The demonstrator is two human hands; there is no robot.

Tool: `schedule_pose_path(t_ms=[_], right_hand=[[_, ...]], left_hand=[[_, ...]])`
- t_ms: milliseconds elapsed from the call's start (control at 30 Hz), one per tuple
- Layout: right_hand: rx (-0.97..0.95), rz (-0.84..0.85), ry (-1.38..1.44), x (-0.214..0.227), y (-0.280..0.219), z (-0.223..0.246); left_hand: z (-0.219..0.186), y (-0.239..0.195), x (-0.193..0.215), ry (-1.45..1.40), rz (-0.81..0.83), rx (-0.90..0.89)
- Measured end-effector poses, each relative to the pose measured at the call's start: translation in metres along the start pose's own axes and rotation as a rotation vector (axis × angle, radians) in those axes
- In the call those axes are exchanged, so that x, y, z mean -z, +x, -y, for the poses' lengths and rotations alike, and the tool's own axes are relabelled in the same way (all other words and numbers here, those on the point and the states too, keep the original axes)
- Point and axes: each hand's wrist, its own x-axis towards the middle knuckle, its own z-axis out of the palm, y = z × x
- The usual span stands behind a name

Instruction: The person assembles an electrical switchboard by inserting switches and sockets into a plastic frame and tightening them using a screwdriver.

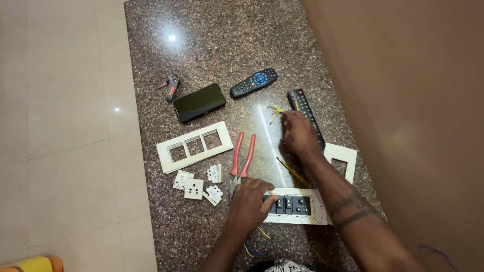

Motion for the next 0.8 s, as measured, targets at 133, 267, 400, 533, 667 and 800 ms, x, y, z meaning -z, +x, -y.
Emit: schedule_pose_path(t_ms=[133,267,400,533,667,800], right_hand=[[0.021,0.027,-0.065,0.005,0.001,0.015],[-0.057,0.224,-0.079,0.011,-0.026,0.030],[-0.062,0.426,0.033,0.022,-0.059,0.024],[-0.256,0.282,0.343,0.033,-0.077,0.002],[-0.376,0.104,0.290,0.050,-0.076,-0.010],[-0.343,0.077,0.195,0.062,-0.076,-0.004]], left_hand=[[0.002,-0.003,0.000,-0.006,-0.031,-0.006],[0.001,-0.005,0.003,-0.027,-0.033,0.028],[-0.004,-0.008,0.010,-0.083,-0.080,0.001],[-0.012,-0.007,0.015,-0.126,-0.105,0.003],[-0.016,-0.006,0.020,-0.157,-0.104,-0.026],[-0.020,-0.005,0.021,-0.191,-0.141,-0.003]])
